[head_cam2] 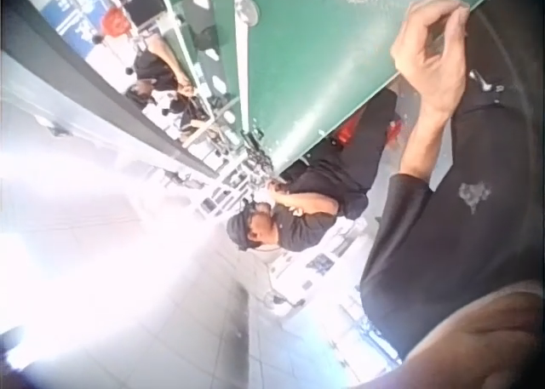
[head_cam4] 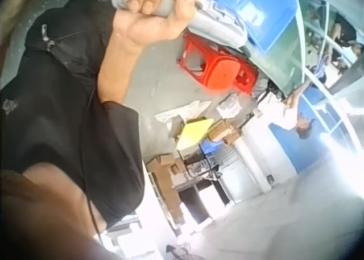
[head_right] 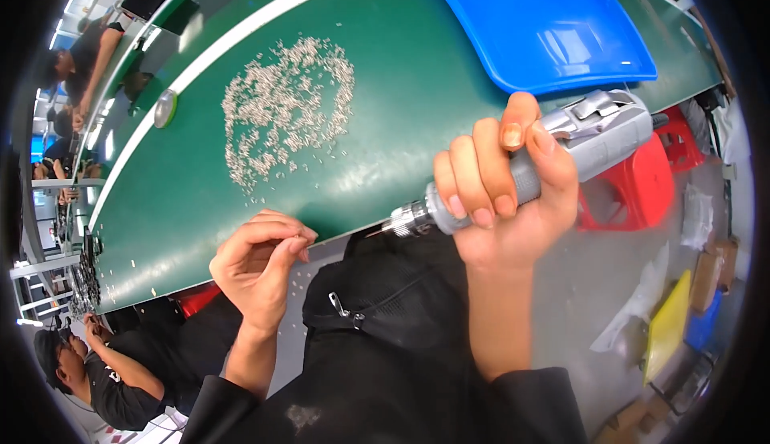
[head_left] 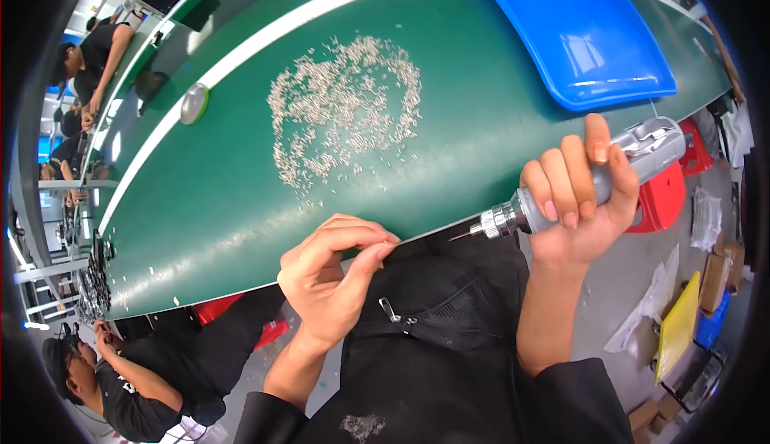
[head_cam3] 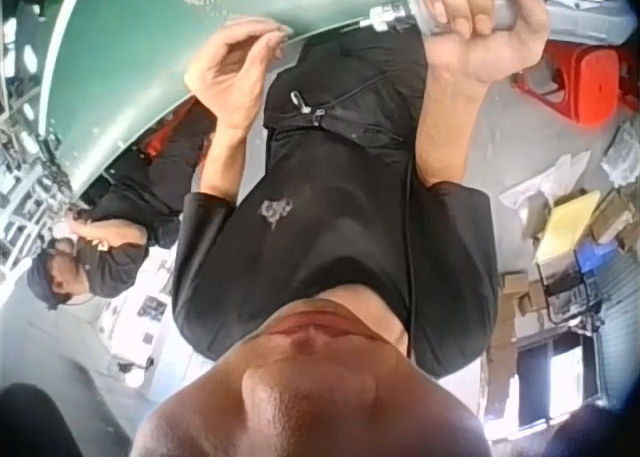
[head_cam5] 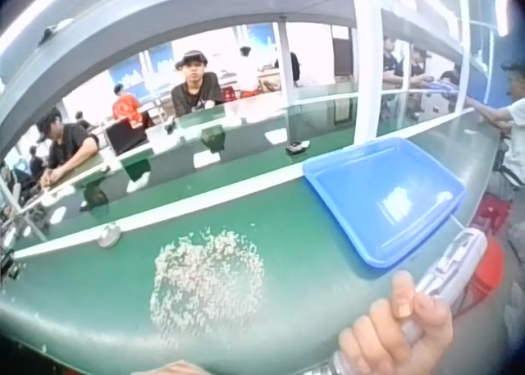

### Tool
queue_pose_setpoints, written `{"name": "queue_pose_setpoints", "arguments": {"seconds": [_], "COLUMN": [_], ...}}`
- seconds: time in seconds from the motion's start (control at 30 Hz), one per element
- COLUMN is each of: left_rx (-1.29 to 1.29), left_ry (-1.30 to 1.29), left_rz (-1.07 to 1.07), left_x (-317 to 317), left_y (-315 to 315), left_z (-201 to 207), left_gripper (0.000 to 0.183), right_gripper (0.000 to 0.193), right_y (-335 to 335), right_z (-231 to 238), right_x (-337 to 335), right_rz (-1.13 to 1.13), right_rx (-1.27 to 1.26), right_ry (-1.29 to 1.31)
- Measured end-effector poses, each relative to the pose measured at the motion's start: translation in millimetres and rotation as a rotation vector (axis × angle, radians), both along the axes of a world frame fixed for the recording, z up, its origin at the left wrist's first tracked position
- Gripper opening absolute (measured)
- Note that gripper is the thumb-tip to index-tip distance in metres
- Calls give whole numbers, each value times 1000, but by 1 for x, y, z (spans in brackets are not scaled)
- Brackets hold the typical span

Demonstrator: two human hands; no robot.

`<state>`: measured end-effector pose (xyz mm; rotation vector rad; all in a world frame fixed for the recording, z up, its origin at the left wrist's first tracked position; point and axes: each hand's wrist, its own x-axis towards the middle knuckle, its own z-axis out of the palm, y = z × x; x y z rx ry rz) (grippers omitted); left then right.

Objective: Assembling small electronic components, possibly toy car chassis, using an electric screwdriver at a production line bench.

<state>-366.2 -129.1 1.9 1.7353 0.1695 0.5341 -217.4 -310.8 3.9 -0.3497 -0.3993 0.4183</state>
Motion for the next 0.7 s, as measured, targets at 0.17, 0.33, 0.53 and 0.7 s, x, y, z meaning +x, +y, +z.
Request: {"name": "queue_pose_setpoints", "arguments": {"seconds": [0.17, 0.33, 0.53, 0.7], "left_rx": [-428, -574, -671, -636], "left_ry": [-36, -42, -12, 3], "left_rz": [-122, -184, -238, -248], "left_x": [-6, -9, -5, -1], "left_y": [-23, -34, -37, -35], "left_z": [-4, -5, -2, 0], "left_gripper": [5, 13, 15, 15], "right_gripper": [17, 17, 17, 16], "right_y": [5, 9, 7, 5], "right_z": [25, 25, 24, 26], "right_x": [-21, -33, -33, -32], "right_rz": [-26, -47, -65, -69], "right_rx": [95, 129, 157, 140], "right_ry": [22, 55, 79, 57]}}
